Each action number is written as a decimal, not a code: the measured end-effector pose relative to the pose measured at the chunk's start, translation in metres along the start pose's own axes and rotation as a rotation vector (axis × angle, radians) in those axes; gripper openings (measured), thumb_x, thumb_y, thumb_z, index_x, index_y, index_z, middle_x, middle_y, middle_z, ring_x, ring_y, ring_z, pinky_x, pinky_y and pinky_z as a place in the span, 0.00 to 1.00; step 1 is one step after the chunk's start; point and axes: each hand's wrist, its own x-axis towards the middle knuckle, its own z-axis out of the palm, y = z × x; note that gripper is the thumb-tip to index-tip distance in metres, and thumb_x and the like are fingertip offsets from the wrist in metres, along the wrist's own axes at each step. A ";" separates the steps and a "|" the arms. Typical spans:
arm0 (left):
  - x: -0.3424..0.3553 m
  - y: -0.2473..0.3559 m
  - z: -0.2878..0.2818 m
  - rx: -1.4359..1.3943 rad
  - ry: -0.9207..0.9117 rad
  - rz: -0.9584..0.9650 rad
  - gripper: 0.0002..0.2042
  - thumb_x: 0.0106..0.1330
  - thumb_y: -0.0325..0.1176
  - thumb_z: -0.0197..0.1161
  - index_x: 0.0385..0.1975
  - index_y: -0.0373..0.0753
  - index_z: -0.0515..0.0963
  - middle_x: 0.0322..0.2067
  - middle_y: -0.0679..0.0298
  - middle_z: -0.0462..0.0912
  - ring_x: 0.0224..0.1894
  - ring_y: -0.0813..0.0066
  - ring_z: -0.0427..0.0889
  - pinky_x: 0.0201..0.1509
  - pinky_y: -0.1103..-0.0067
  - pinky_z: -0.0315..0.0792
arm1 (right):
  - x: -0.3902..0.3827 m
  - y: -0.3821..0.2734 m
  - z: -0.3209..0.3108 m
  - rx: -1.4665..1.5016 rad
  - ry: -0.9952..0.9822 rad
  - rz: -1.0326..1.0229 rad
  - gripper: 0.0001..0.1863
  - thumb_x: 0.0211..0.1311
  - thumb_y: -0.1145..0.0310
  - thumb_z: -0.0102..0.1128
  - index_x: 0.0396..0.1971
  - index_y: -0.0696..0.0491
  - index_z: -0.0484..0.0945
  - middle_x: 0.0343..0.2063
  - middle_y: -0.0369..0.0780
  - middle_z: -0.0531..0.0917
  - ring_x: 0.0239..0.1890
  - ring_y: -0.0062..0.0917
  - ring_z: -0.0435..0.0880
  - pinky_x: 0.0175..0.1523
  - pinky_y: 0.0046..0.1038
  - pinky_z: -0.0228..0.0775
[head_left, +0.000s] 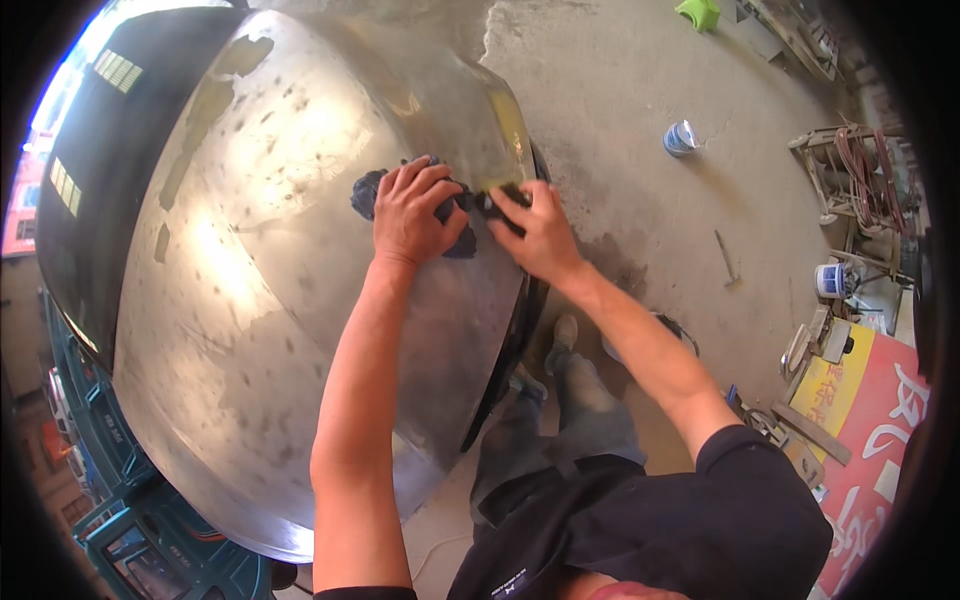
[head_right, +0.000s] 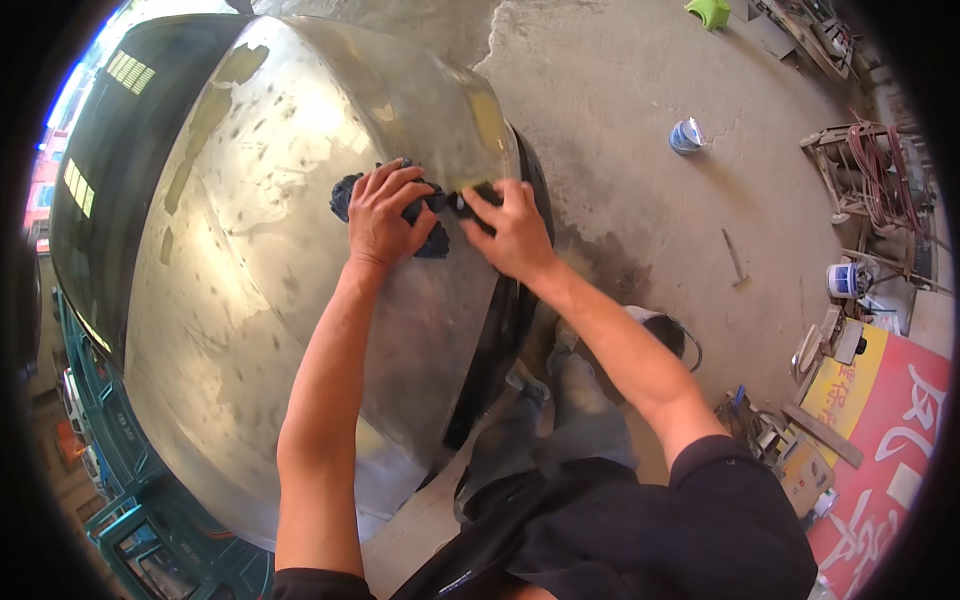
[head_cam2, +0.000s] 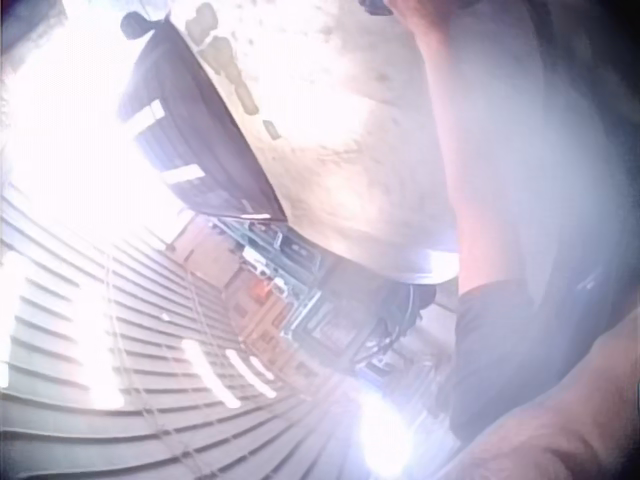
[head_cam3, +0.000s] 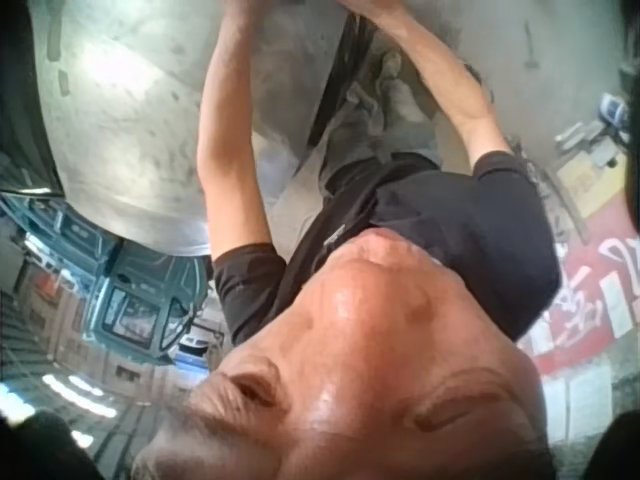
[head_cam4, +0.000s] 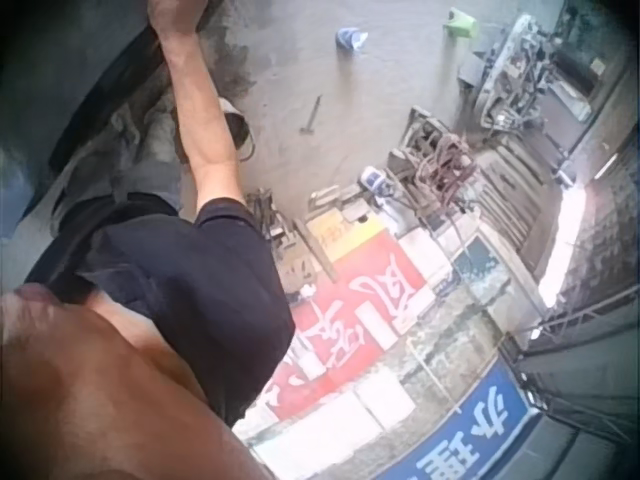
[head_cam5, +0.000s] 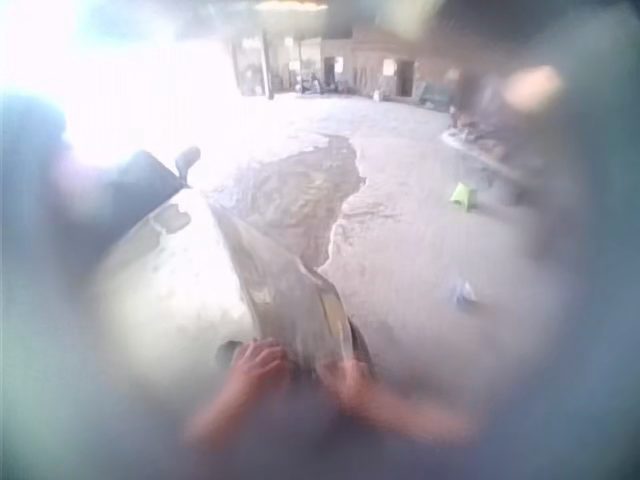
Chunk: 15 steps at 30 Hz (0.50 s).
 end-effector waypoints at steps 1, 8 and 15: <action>0.001 0.002 0.000 -0.003 -0.005 0.000 0.10 0.56 0.36 0.72 0.38 0.49 0.90 0.54 0.70 0.92 0.68 0.58 0.84 0.70 0.60 0.74 | 0.013 0.009 0.001 -0.031 0.016 0.054 0.25 0.66 0.58 0.78 0.62 0.47 0.91 0.56 0.55 0.80 0.58 0.53 0.80 0.62 0.47 0.80; 0.003 -0.001 0.001 -0.006 -0.012 0.010 0.09 0.56 0.37 0.73 0.36 0.48 0.89 0.53 0.70 0.91 0.68 0.59 0.84 0.71 0.59 0.74 | 0.019 0.016 0.011 -0.116 0.096 0.144 0.24 0.67 0.58 0.76 0.62 0.48 0.90 0.51 0.52 0.79 0.56 0.52 0.79 0.60 0.47 0.80; 0.007 0.005 0.003 -0.013 -0.013 0.007 0.09 0.56 0.37 0.73 0.37 0.47 0.89 0.53 0.69 0.91 0.67 0.58 0.84 0.71 0.60 0.74 | 0.049 -0.005 0.027 -0.225 0.173 0.220 0.25 0.67 0.56 0.77 0.63 0.45 0.89 0.50 0.49 0.78 0.56 0.52 0.79 0.55 0.46 0.83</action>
